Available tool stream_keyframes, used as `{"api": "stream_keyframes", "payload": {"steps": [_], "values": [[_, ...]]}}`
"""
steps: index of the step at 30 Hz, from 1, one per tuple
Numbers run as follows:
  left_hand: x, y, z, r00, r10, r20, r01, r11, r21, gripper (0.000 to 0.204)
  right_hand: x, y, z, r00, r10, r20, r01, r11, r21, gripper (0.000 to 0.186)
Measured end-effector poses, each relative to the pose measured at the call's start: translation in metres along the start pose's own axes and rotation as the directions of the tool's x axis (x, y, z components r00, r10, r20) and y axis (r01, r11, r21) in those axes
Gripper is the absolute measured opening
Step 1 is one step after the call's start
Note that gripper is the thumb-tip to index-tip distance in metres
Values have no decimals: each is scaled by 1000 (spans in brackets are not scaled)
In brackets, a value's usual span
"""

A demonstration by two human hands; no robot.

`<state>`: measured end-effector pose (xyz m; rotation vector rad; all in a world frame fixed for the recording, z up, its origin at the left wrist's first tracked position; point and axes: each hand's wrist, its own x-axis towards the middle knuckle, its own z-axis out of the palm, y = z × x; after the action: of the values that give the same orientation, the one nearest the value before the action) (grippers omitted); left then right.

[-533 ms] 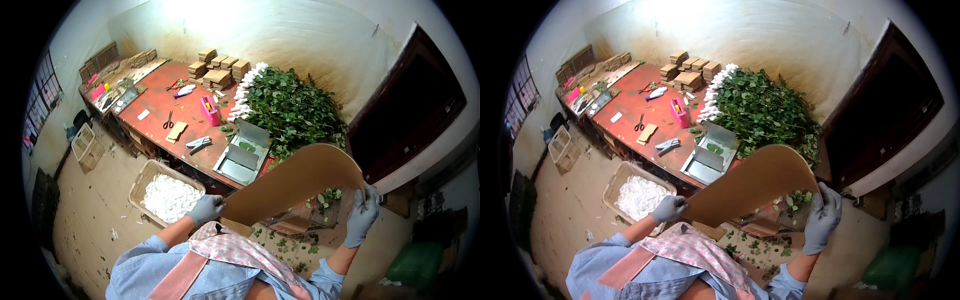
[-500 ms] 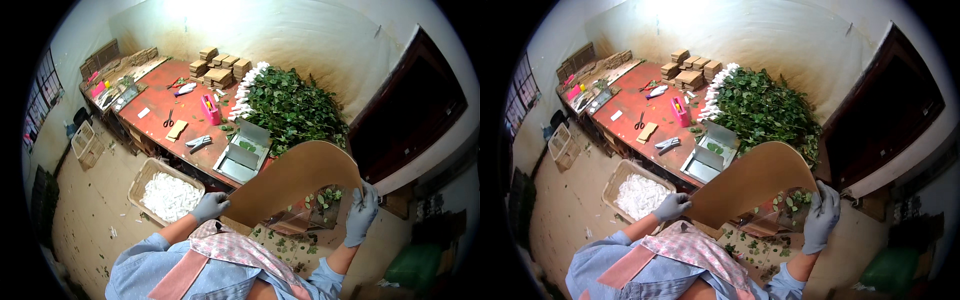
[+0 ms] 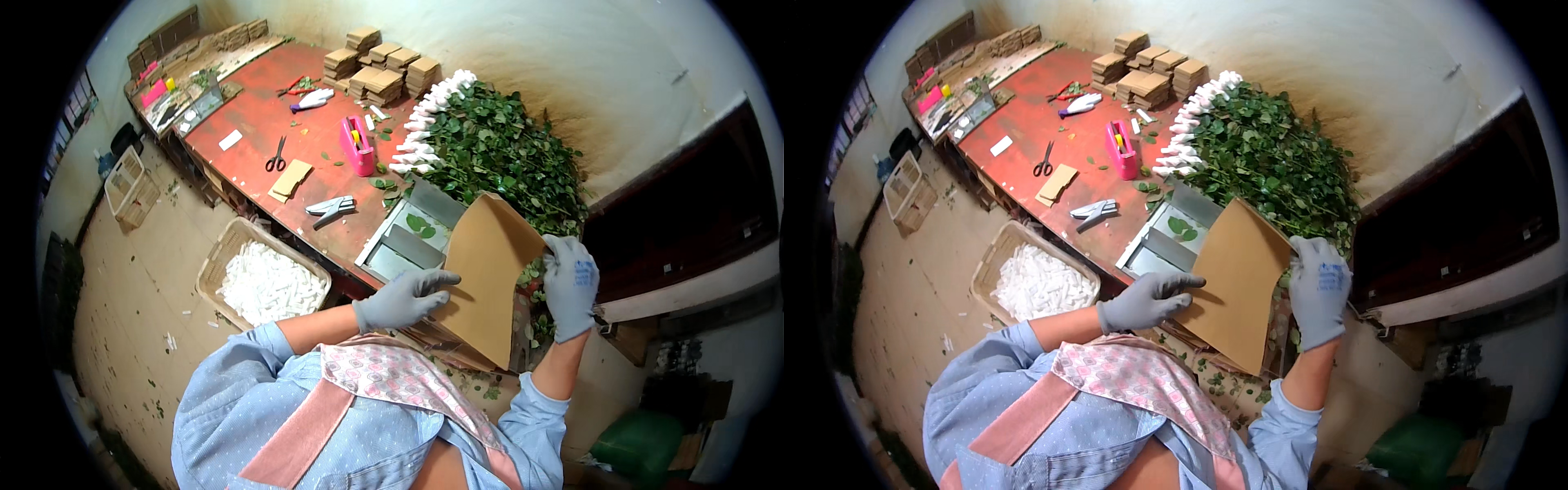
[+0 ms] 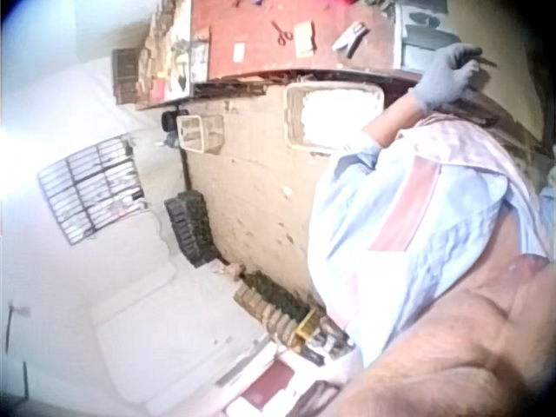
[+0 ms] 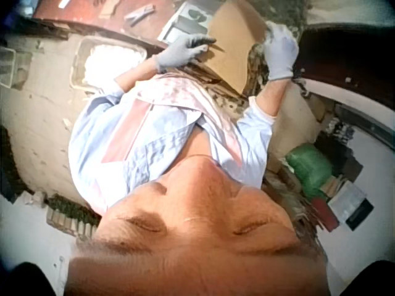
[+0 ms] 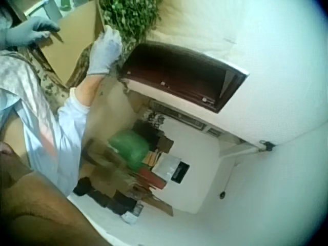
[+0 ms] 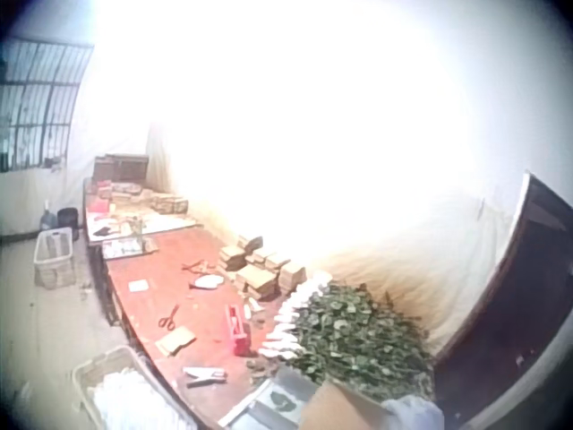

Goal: The person arranges artificial flowers into a black tray, securing them with a cardboard divider and a stapler. They then move the tray to a table and proceed to pack a cardboard box with more flowers and greenery.

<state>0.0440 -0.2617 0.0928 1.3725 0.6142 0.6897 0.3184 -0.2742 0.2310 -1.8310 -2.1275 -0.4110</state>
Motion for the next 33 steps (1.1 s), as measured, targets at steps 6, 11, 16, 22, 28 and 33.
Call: {"api": "stream_keyframes", "payload": {"steps": [6,11,16,22,28,33], "values": [[23,-14,-97,986,-156,51,164,938,-304,46,98,-22,104,950,-32,312,-20,987,161,20],[29,-64,-168,995,-90,34,95,863,-496,63,136,-21,220,864,31,502,-152,967,203,26],[62,-107,-218,945,-319,76,317,948,35,78,154,-40,240,964,75,253,-85,996,27,73],[104,-199,-221,998,-22,61,-24,745,666,24,191,-84,176,891,-290,350,178,931,318,55],[104,-189,-217,1000,-20,15,0,592,806,23,174,-65,258,280,-464,841,-166,839,518,48],[103,-174,-212,997,-77,4,39,547,836,29,130,-64,351,330,-445,832,-20,878,478,51]]}}
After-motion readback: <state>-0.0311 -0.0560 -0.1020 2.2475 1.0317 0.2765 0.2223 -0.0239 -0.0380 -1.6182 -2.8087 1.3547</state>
